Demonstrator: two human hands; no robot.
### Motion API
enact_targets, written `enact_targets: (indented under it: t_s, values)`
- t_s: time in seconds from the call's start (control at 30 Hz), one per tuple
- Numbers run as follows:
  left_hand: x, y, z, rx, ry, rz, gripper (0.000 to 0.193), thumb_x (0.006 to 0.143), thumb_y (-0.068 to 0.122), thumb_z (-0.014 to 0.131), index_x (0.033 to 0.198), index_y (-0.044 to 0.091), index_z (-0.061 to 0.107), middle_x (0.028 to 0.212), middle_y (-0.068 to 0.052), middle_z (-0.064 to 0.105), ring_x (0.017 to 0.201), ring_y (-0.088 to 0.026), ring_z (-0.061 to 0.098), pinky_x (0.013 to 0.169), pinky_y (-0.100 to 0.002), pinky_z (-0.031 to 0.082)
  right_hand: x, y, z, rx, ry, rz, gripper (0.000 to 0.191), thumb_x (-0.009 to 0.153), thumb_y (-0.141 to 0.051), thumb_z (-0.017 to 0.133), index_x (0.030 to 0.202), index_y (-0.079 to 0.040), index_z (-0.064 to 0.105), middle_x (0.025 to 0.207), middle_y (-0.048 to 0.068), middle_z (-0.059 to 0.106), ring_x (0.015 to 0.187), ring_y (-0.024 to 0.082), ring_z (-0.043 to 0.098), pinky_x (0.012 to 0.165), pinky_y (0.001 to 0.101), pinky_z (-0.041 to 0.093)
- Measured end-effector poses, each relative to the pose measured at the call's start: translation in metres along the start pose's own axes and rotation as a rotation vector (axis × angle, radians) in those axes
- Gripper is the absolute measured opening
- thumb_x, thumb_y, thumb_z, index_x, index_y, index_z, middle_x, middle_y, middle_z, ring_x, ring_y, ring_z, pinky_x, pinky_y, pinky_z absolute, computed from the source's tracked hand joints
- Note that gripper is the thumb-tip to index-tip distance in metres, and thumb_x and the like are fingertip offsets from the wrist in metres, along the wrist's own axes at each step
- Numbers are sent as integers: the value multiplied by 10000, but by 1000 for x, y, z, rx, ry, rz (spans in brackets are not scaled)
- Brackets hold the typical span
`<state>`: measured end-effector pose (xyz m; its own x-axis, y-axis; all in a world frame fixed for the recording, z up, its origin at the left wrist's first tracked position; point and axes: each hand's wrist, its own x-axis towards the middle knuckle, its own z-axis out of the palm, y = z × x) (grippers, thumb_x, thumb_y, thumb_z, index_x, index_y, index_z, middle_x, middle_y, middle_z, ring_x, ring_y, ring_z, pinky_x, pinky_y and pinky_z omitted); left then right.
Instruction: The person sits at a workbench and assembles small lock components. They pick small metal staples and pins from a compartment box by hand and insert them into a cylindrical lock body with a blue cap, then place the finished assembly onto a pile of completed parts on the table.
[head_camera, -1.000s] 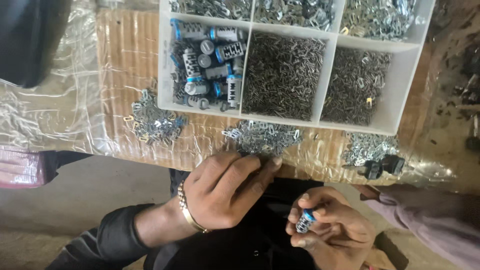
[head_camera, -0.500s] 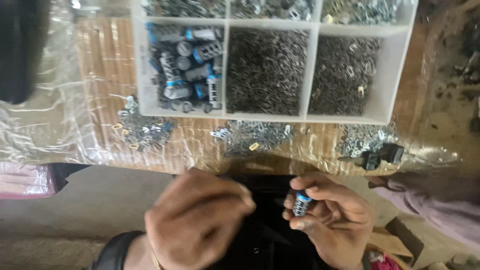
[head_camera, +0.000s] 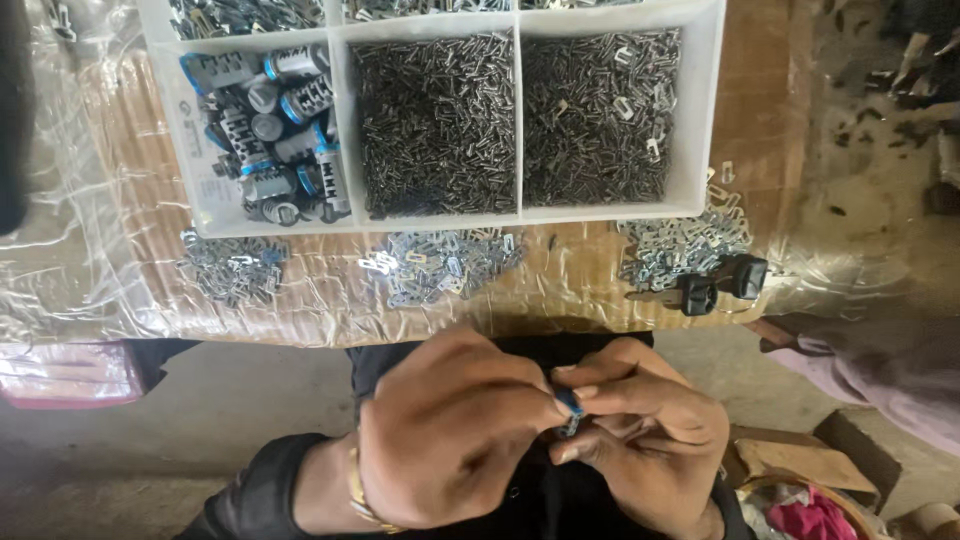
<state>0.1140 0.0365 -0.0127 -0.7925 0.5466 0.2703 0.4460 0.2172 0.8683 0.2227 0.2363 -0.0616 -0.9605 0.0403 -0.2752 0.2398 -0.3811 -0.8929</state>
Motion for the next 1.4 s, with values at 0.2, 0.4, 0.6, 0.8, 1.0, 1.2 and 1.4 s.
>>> enact_targets:
  t_s: [0.2,0.4,0.6,0.8,1.0,1.2,1.4]
  values:
    - [-12,-9,-14,-360,-224,-312,243,785,9,816,982,31,676,932,-63,694,795,-202,713,678,-323,575,4,-4,4,80,-114,54,228,836,180,750,1053,115,727,1148,253,652,923,273,756,729,336,724]
    - [1,-7,9,-76,-124,-154,264,887,78,866,1084,80,691,991,-54,607,838,-207,667,747,-315,543,0,-4,-12,34,-53,-122,330,820,105,789,1140,47,730,1122,225,681,966,296,719,840,369,645]
    - [32,-1,21,525,-59,2,464,862,173,842,1292,56,710,992,-68,575,832,-240,624,727,-348,540,-24,3,-35,154,178,-135,343,843,107,856,1144,12,720,1133,208,650,902,266,724,729,357,687]
    - [30,5,10,524,-34,78,304,918,166,829,1192,64,746,957,-38,587,861,-195,611,724,-321,554,-20,4,-41,170,165,-156,315,867,65,856,1149,3,728,1146,205,651,906,259,732,710,348,684]
    - [-6,-22,35,601,-20,151,263,771,128,802,1028,94,757,982,-73,661,898,-247,652,755,-359,577,-18,-7,-42,194,39,-147,326,901,115,829,1179,-11,715,1167,206,645,943,259,745,751,379,712]
    - [-36,-13,-10,626,24,33,196,849,111,856,1022,96,766,983,-50,721,878,-256,647,763,-369,542,-13,2,-23,136,126,-12,457,809,174,797,1220,13,681,1207,252,634,945,285,749,763,401,703]
    - [-1,16,-14,-8,112,-228,272,759,-19,829,959,106,693,979,-28,731,877,-178,741,788,-350,583,0,2,1,65,34,-12,425,820,162,802,1202,25,679,1251,246,615,973,267,752,772,355,705]
